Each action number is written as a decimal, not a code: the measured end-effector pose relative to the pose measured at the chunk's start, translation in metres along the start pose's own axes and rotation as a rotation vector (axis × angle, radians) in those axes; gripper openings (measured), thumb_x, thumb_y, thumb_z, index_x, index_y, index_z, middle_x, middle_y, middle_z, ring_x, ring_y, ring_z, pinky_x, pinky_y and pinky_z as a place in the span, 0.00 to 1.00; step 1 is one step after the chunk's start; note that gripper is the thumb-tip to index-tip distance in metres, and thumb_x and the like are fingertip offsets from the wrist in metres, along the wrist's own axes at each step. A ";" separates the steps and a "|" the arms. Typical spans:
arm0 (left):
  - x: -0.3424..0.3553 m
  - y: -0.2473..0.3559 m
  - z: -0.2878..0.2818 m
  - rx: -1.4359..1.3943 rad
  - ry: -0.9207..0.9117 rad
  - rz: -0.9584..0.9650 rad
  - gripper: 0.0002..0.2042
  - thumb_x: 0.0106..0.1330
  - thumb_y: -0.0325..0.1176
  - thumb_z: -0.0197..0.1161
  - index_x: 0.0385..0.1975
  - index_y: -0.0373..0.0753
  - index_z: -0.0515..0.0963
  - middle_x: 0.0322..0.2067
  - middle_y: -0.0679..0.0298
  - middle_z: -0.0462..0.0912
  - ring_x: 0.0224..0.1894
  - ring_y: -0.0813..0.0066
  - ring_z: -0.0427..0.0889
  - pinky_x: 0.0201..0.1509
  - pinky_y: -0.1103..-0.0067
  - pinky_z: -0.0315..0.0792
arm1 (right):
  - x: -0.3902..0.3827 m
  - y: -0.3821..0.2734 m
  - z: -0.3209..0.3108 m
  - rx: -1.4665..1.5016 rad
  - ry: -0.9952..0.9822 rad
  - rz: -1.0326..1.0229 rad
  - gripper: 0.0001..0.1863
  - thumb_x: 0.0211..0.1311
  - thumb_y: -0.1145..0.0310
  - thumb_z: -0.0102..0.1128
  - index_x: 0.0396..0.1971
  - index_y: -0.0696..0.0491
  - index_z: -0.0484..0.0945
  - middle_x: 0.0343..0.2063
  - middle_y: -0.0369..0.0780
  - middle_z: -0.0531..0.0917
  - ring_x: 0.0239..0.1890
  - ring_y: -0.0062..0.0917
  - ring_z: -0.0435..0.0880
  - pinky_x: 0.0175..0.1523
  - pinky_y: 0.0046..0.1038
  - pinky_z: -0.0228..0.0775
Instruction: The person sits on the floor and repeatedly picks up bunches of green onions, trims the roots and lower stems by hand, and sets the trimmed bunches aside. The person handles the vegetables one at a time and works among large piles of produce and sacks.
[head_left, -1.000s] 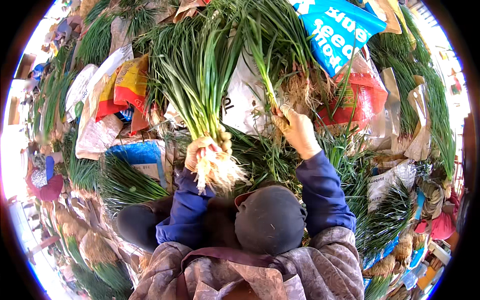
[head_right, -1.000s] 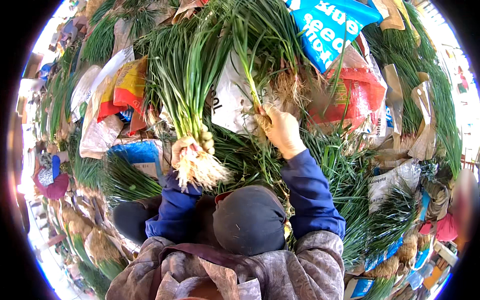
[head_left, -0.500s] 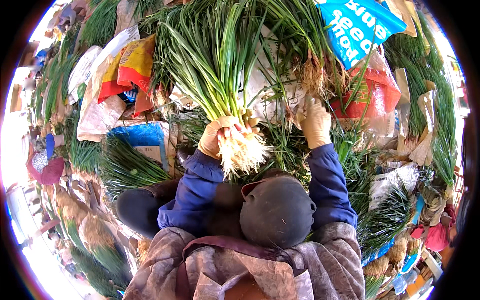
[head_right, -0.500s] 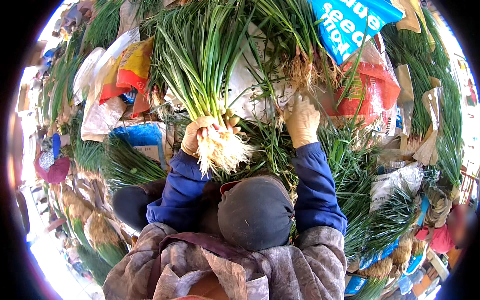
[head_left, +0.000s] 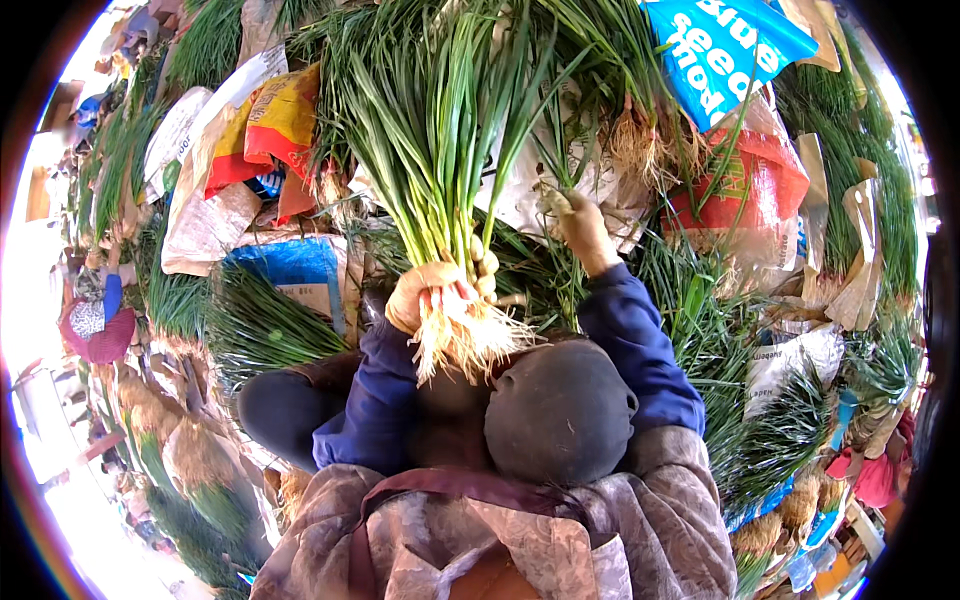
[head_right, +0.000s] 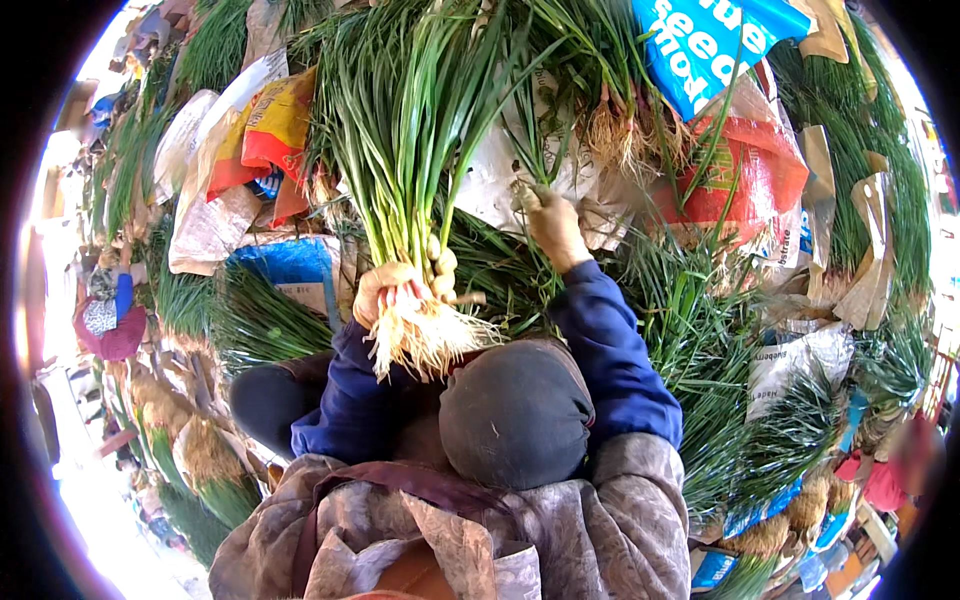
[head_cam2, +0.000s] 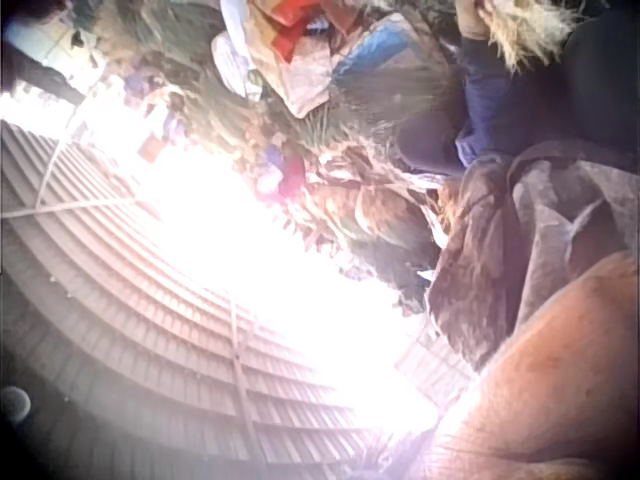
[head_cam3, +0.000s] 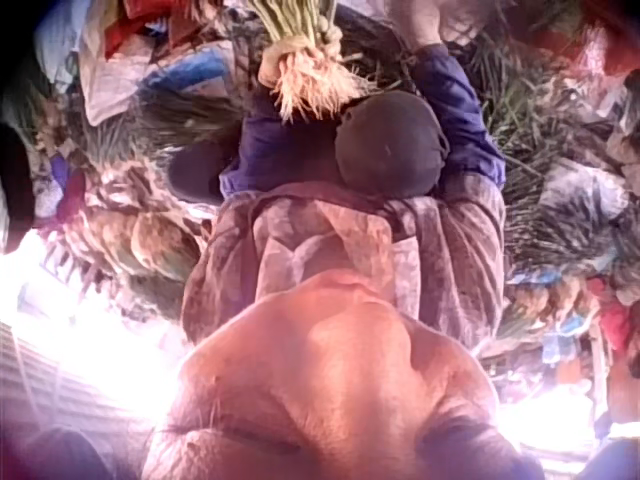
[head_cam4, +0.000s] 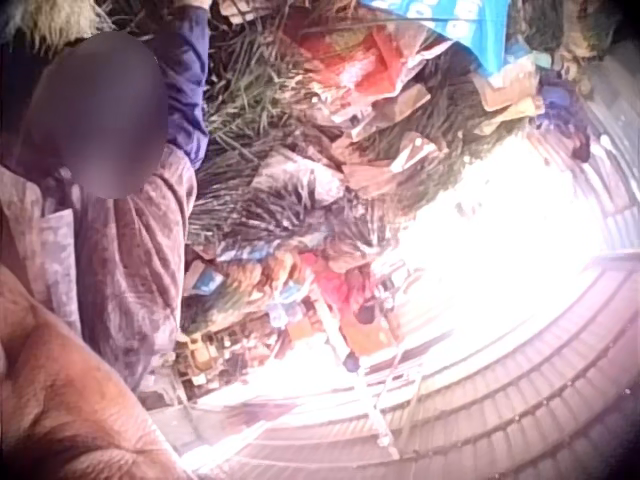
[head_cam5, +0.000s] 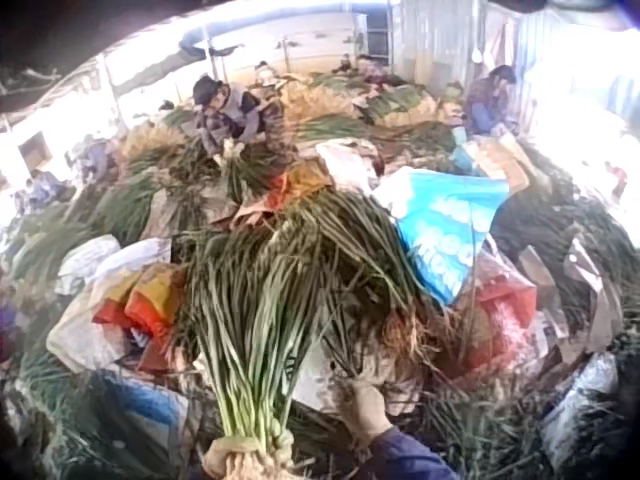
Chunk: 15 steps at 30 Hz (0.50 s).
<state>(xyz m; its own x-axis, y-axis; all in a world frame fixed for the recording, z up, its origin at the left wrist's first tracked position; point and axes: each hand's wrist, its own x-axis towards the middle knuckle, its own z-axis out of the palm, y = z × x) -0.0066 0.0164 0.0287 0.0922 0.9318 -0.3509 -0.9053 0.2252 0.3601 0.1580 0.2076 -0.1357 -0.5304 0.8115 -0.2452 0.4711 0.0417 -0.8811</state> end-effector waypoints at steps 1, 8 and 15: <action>-0.003 0.004 -0.004 0.045 0.033 -0.020 0.21 0.49 0.32 0.62 0.45 0.37 0.70 0.40 0.57 0.75 0.37 0.66 0.78 0.45 0.70 0.75 | -0.012 -0.027 -0.002 0.334 -0.126 -0.008 0.24 0.68 0.53 0.50 0.51 0.57 0.74 0.36 0.40 0.82 0.28 0.20 0.78 0.30 0.21 0.72; -0.010 -0.003 -0.020 0.073 0.152 -0.216 0.21 0.54 0.27 0.60 0.51 0.37 0.71 0.46 0.51 0.79 0.45 0.57 0.81 0.48 0.61 0.77 | -0.047 -0.112 -0.001 -0.277 -0.140 -0.398 0.17 0.61 0.54 0.56 0.26 0.53 0.80 0.23 0.46 0.82 0.27 0.42 0.82 0.34 0.40 0.71; -0.013 -0.005 0.006 0.123 0.020 -0.008 0.23 0.48 0.33 0.66 0.45 0.37 0.69 0.37 0.59 0.73 0.36 0.69 0.75 0.43 0.72 0.72 | -0.045 -0.062 0.014 -0.767 -0.295 -0.013 0.19 0.62 0.49 0.51 0.28 0.50 0.80 0.21 0.46 0.81 0.26 0.36 0.83 0.33 0.38 0.76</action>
<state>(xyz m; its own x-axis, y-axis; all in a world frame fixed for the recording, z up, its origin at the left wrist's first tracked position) -0.0014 0.0047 0.0366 0.0894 0.9244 -0.3709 -0.8466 0.2667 0.4607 0.1431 0.1605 -0.0756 -0.6520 0.6264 -0.4272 0.7579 0.5235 -0.3892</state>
